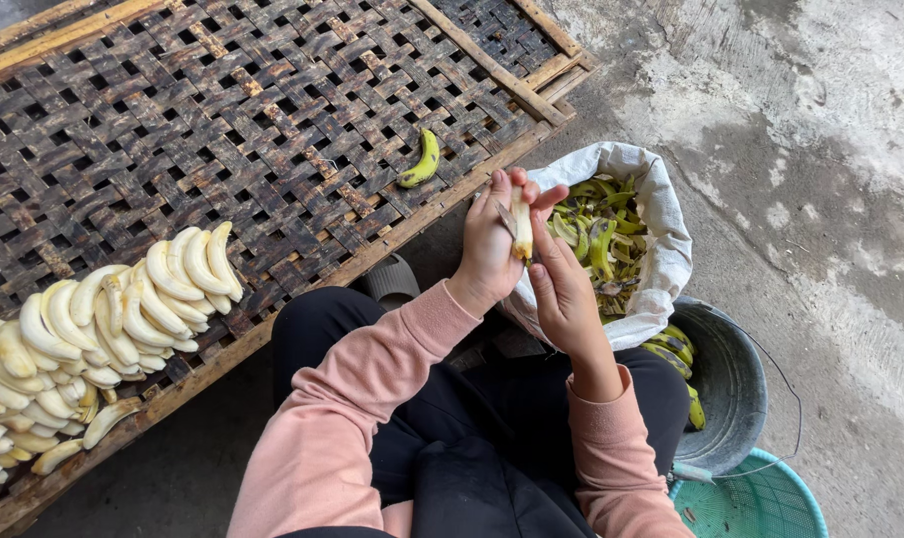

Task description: The person sits on the ground and peels green bananas with a knife, cutting the peel and pulling it off by hand. They drop the peels into a cloth sack and place the peeled bananas in rows on a slatted wooden rack, taking unpeeled bananas from a pile.

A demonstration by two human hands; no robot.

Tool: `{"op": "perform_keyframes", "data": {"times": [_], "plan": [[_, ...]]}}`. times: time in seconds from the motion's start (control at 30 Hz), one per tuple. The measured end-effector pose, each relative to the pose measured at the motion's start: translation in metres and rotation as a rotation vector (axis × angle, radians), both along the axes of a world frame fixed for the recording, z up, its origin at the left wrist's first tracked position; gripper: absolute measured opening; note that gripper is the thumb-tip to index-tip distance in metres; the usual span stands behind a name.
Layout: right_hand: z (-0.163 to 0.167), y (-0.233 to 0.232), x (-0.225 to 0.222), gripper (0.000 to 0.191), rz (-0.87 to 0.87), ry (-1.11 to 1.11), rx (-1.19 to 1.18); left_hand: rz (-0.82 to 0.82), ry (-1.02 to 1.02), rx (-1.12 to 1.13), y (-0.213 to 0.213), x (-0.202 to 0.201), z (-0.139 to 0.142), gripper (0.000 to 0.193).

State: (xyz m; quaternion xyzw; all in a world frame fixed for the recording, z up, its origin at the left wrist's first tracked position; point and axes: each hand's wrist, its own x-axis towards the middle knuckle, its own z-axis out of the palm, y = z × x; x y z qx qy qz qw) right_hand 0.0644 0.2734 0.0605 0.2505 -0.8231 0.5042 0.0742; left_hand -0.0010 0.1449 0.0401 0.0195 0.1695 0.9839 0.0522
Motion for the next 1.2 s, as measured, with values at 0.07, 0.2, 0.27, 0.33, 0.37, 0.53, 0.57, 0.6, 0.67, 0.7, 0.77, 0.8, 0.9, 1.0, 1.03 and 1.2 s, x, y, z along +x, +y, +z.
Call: {"op": "perform_keyframes", "data": {"times": [0.07,0.2,0.27,0.33,0.37,0.53,0.57,0.6,0.67,0.7,0.77,0.8,0.9,1.0,1.03,1.2], "plan": [[-0.004,-0.001,-0.002,0.053,-0.005,0.045,-0.023,-0.027,0.087,0.085,0.002,0.002,-0.001,0.035],[-0.011,-0.004,-0.007,0.051,-0.121,-0.069,0.011,0.009,0.105,0.013,0.006,0.008,-0.003,0.029],[-0.012,-0.004,-0.011,0.053,-0.132,-0.045,0.024,0.068,0.11,-0.079,0.009,0.01,-0.005,0.032],[-0.012,-0.002,-0.013,0.053,-0.17,-0.032,0.093,0.018,0.102,-0.107,0.008,0.01,-0.01,0.036],[-0.011,0.0,-0.013,0.053,-0.202,-0.033,0.155,-0.006,0.095,-0.121,0.008,0.009,-0.013,0.04],[-0.006,0.0,-0.013,0.054,-0.484,0.261,0.625,-0.149,-0.012,-0.365,0.01,-0.006,-0.029,0.03],[-0.006,0.0,-0.012,0.062,-0.504,0.345,0.695,-0.151,-0.043,-0.359,0.003,-0.005,-0.034,0.031],[-0.006,0.001,-0.013,0.065,-0.532,0.337,0.75,-0.184,-0.106,-0.327,-0.008,-0.002,-0.039,0.031],[-0.008,0.008,-0.014,0.069,-0.597,0.344,0.773,-0.241,-0.231,-0.25,-0.037,0.005,-0.047,0.03],[-0.012,0.009,-0.015,0.07,-0.629,0.358,0.737,-0.115,-0.224,-0.204,-0.058,0.008,-0.051,0.029],[-0.019,0.022,-0.015,0.063,-0.424,0.321,0.334,0.144,-0.203,-0.113,-0.11,0.021,-0.06,0.027],[-0.024,0.03,-0.015,0.058,-0.43,0.261,0.284,0.381,-0.17,-0.103,-0.144,0.033,-0.066,0.026],[-0.045,0.051,-0.025,0.054,-0.354,0.339,0.237,1.192,-0.372,-0.144,-0.262,0.094,-0.083,0.034],[-0.069,0.067,-0.036,0.033,-0.468,0.3,0.336,1.39,-0.68,-0.034,-0.369,0.185,-0.106,0.04],[-0.075,0.071,-0.039,0.027,-0.501,0.352,0.377,1.426,-0.656,-0.031,-0.393,0.21,-0.111,0.039],[-0.084,0.082,-0.041,0.027,-0.422,0.347,0.244,1.158,-0.599,-0.033,-0.436,0.254,-0.119,0.035]]}}
